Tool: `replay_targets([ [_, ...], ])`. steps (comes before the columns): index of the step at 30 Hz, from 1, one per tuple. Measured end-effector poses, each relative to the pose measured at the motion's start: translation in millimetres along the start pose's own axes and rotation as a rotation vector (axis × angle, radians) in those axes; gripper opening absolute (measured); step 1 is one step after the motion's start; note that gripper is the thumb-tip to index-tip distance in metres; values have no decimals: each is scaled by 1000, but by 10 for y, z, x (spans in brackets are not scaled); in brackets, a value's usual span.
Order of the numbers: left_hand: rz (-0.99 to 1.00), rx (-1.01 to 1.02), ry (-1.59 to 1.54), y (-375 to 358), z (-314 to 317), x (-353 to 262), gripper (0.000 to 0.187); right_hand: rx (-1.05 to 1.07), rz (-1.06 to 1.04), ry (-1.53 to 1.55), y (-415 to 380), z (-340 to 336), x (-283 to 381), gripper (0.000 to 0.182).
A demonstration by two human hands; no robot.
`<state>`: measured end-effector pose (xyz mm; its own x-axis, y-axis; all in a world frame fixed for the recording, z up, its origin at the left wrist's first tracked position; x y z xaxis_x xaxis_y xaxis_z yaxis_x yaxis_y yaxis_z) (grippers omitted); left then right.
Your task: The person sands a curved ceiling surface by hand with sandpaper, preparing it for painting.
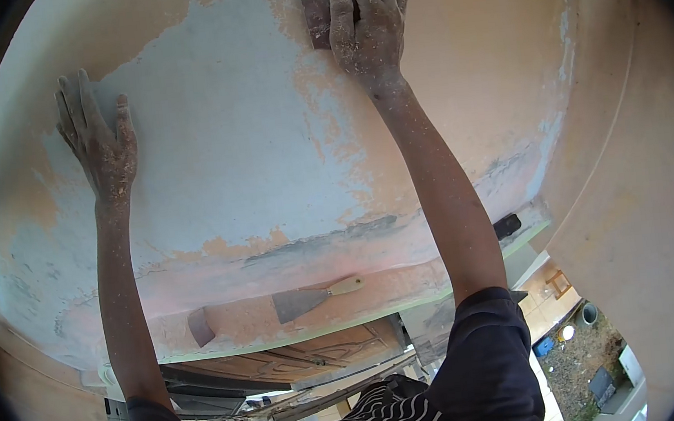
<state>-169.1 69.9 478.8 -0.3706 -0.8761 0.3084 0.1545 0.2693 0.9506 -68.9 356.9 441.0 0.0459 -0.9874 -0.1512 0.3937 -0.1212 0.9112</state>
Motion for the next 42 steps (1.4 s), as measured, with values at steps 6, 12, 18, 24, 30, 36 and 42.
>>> replay_targets([
  [6, 165, 52, -181, 411, 272, -1245, 68, -406, 728, 471, -328, -180, -583, 24],
  [12, 1205, 744, -304, -1490, 315, -2359, 63, -346, 823, 559, -330, -173, -565, 26],
  [18, 159, -20, -65, 698, 251, -490, 67, -288, 638, 519, -247, -123, -458, 24],
  [24, 830, 536, -485, -423, 407, -2159, 70, -282, 653, 557, -309, -99, -505, 23],
  [30, 491, 192, -308, 458, 363, -1661, 72, -312, 582, 515, -210, -131, -472, 22],
  [36, 733, 562, -345, -838, 403, -2442, 70, -319, 582, 531, -253, -99, -493, 23],
  [42, 814, 643, -361, -1972, 155, -2001, 63, -185, 565, 449, -260, -106, -452, 26],
])
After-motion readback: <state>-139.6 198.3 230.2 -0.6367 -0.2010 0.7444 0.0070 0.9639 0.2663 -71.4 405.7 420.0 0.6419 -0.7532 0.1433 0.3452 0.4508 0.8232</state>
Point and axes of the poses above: each hand's wrist, its own y-axis towards the middle knuckle, its own z-axis out of the palm, x = y × z, the point moved 8 cm from there along y, towards the middle knuckle, and after that the axes turned 3 degrees about -z, right-handed, at the moved point
